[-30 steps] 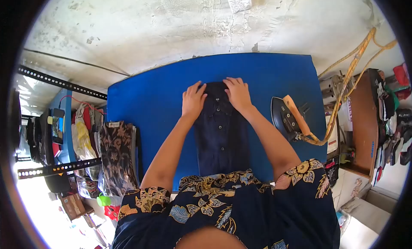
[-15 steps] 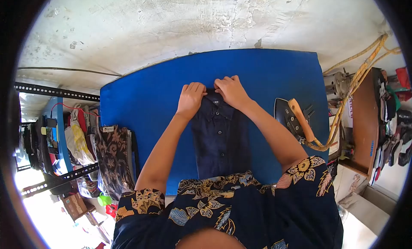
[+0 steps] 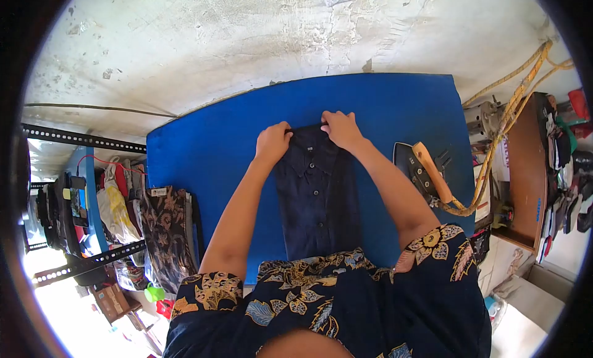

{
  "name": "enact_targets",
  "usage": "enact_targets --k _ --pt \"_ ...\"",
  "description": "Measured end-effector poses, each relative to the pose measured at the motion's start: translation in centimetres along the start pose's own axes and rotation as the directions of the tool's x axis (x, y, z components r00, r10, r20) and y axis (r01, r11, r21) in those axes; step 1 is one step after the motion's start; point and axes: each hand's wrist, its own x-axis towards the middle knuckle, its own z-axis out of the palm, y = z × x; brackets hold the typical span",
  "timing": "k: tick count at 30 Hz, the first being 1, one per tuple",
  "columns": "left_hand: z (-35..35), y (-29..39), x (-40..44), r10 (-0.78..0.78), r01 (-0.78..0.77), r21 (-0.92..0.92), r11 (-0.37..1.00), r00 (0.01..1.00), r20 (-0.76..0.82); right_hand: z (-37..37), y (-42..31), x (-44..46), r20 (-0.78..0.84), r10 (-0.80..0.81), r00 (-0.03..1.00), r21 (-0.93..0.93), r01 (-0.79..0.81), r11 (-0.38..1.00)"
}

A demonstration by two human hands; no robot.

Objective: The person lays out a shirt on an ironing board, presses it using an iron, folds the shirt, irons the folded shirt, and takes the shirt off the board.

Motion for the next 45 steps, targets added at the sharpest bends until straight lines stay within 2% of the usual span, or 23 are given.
enact_targets --k 2,3,5,6,8,10,12,18,19,21,25,28,30,33,34,35,36,37,39,40,42,44,45 --pt "0.1 -0.2 0.4 -0.259 0.275 -0.230 0.934 0.961 0.095 0.8 -0.8 -0.4 -0.275 0.135 0.952 0.033 -0.131 0.991" --pt "0.1 -0.6 0.5 -0.262 0.278 -0.231 0.932 0.960 0.097 0.9 -1.0 -0.9 -0.271 0.135 0.953 0.032 -0.131 0.991" --pt "0.1 -2.5 -0.2 -0.393 0.340 -0.520 0.783 0.919 0.009 1.4 -1.8 -3.0 -0.600 0.172 0.781 0.118 -0.126 0.985" --pt "-0.1 -3.4 -1.2 -0.357 0.283 -0.458 0.843 0.931 -0.082 2.1 -2.1 -4.0 -0.598 0.174 0.783 0.120 -0.127 0.985" --pt "-0.2 -4.8 -3.3 -0.295 0.237 -0.475 0.847 0.954 -0.051 4.2 -2.5 -6.8 -0.639 0.035 0.768 0.014 -0.033 0.999" --pt "-0.1 -4.6 -4.6 -0.234 0.193 -0.494 0.848 0.972 -0.021 5.8 -2.6 -7.9 -0.527 0.049 0.848 -0.008 -0.062 0.998" --pt "-0.6 -3.6 -5.0 -0.229 0.171 -0.439 0.882 0.970 -0.083 6.4 -3.3 -7.9 -0.396 0.110 0.912 -0.194 -0.200 0.960" --pt "0.2 -2.8 -4.2 -0.226 0.208 -0.188 0.960 0.971 -0.075 4.9 -3.3 -7.3 -0.244 0.166 0.955 -0.186 -0.214 0.959" --pt "0.7 -2.4 -4.3 -0.223 0.205 -0.191 0.960 0.971 -0.080 4.1 -3.2 -7.5 -0.248 0.165 0.955 -0.190 -0.215 0.958" --pt "1.7 -1.3 -5.5 -0.237 0.220 -0.089 0.971 0.860 -0.453 1.7 -2.9 -9.0 -0.269 0.103 0.958 -0.208 -0.162 0.965" --pt "2.7 0.4 -8.4 -0.163 0.154 -0.057 0.986 0.896 -0.413 -7.8 0.8 -16.1 -0.451 0.052 0.891 -0.371 -0.240 0.897" --pt "3.8 0.7 -8.7 -0.090 0.142 0.105 0.984 0.913 -0.397 -10.5 5.8 -21.6 -0.436 0.191 0.880 -0.364 -0.366 0.856" --pt "3.3 1.1 -8.3 -0.149 0.221 0.197 0.955 0.935 -0.323 -10.2 7.2 -23.0 -0.220 0.676 0.703 0.144 -0.663 0.735" --pt "3.3 0.9 -8.8 -0.273 0.338 0.079 0.938 0.858 -0.435 -9.0 8.5 -21.9 -0.310 0.713 0.629 0.252 -0.668 0.700" --pt "2.9 1.3 -9.8 -0.279 0.344 0.070 0.936 0.849 -0.450 -8.9 8.2 -20.8 -0.156 0.762 0.628 0.692 -0.481 0.538" --pt "2.3 1.9 -12.0 -0.380 0.375 -0.096 0.922 0.828 -0.413 -10.9 6.6 -19.4 0.042 0.767 0.640 0.695 -0.570 0.438" --pt "1.7 2.5 -14.5 -0.469 0.398 -0.256 0.881 0.805 -0.364 -12.8 4.9 -18.1 0.237 0.742 0.626 0.672 -0.658 0.340" --pt "1.3 3.4 -17.5 -0.511 0.422 -0.349 0.837 0.830 -0.223 -12.5 4.5 -17.1 0.233 0.624 0.746 0.699 -0.575 0.426" --pt "1.4 5.7 -24.5 -0.564 0.493 -0.487 0.721 0.826 0.000 -13.6 1.3 -14.1 0.280 0.543 0.792 0.542 -0.597 0.591" --pt "1.7 7.0 -27.2 -0.589 0.526 -0.540 0.657 0.806 0.068 -14.3 -1.1 -12.6 0.345 0.407 0.845 0.495 -0.533 0.686" --pt "3.0 8.6 -31.1 -0.598 0.496 -0.560 0.664 0.802 0.001 -12.3 -4.3 -9.9 0.331 0.188 0.924 0.395 -0.317 0.862" --pt "3.7 9.2 -32.4 -0.649 0.531 -0.589 0.609 0.761 0.015 -9.0 -8.8 -6.8 0.339 0.096 0.936 0.108 -0.140 0.984" --pt "4.3 9.2 -32.7 -0.653 0.518 -0.566 0.641 0.755 -0.049 -6.0 -10.4 -5.6 0.221 -0.013 0.975 -0.010 0.015 1.000"
